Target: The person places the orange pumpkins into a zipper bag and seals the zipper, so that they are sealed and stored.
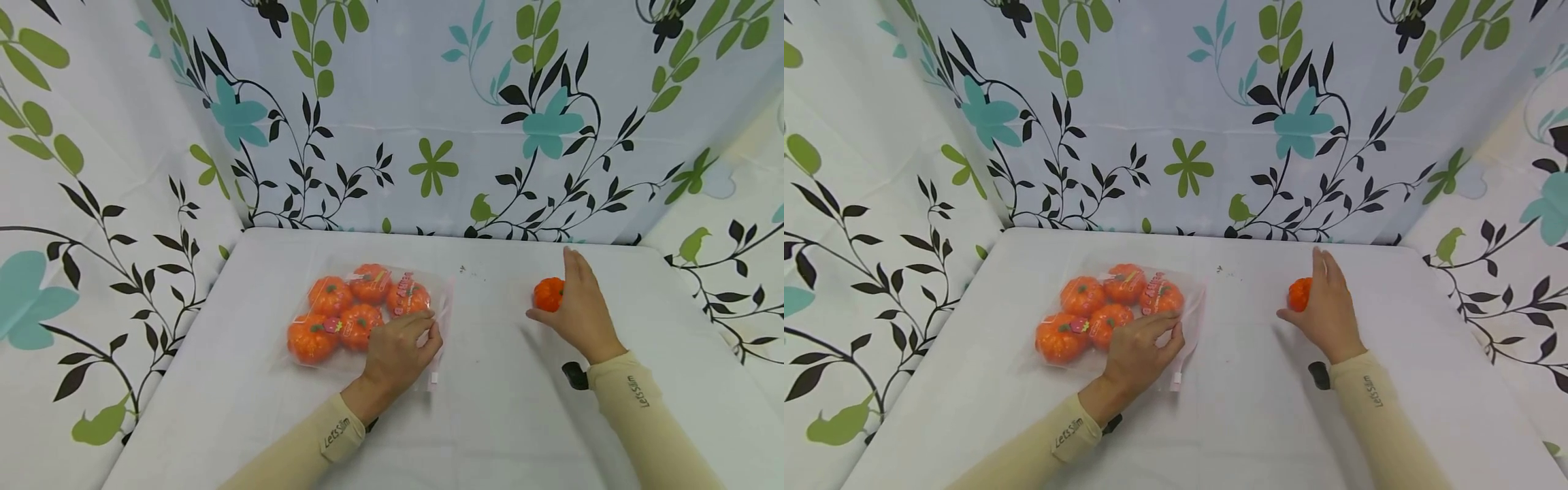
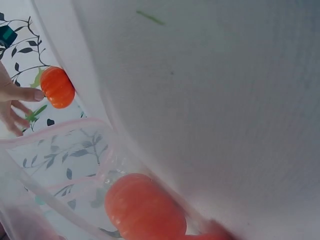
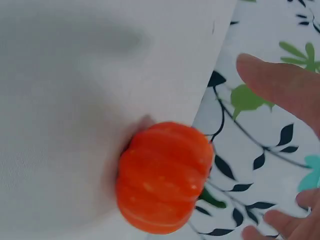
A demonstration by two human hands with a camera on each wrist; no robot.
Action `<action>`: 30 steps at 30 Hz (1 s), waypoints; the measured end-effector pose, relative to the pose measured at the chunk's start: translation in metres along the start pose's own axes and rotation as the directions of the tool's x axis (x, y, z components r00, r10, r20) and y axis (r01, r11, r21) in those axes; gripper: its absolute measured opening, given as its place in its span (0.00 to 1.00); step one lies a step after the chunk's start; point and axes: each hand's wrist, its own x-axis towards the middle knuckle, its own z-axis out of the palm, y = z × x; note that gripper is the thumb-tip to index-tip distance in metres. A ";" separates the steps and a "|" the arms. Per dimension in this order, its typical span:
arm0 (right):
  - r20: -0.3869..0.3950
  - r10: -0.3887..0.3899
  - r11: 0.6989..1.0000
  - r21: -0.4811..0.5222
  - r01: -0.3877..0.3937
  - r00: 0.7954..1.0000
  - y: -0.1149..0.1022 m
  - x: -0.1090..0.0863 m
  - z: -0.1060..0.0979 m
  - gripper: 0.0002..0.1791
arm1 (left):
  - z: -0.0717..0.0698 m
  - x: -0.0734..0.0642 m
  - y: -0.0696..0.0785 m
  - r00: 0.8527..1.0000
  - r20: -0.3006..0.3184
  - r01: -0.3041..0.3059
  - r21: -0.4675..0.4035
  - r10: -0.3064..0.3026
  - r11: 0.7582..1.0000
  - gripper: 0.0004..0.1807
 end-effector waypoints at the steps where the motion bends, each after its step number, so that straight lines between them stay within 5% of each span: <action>1: 0.028 0.047 0.999 0.018 -0.048 0.998 0.005 0.001 -0.002 0.73 | 0.000 0.000 0.000 1.000 0.001 0.001 -0.001 -0.001 1.000 0.05; 6: 0.159 0.240 0.965 0.063 -0.253 0.958 0.022 0.000 -0.002 0.75 | 0.000 -0.002 0.001 1.000 0.006 0.008 -0.011 -0.008 1.000 0.05; 11: 0.207 0.320 0.941 0.044 -0.336 0.924 0.032 -0.003 0.003 0.74 | 0.000 -0.002 0.000 1.000 0.010 0.011 -0.015 -0.011 1.000 0.05; 21: 0.209 0.356 0.923 0.072 -0.378 0.911 0.041 -0.005 0.009 0.59 | -0.001 -0.002 0.000 1.000 0.014 0.014 -0.011 -0.014 1.000 0.04; 30: 0.280 0.248 0.937 0.174 -0.303 0.927 0.018 -0.015 0.009 0.56 | -0.001 -0.003 0.001 1.000 0.015 0.017 0.009 -0.017 1.000 0.04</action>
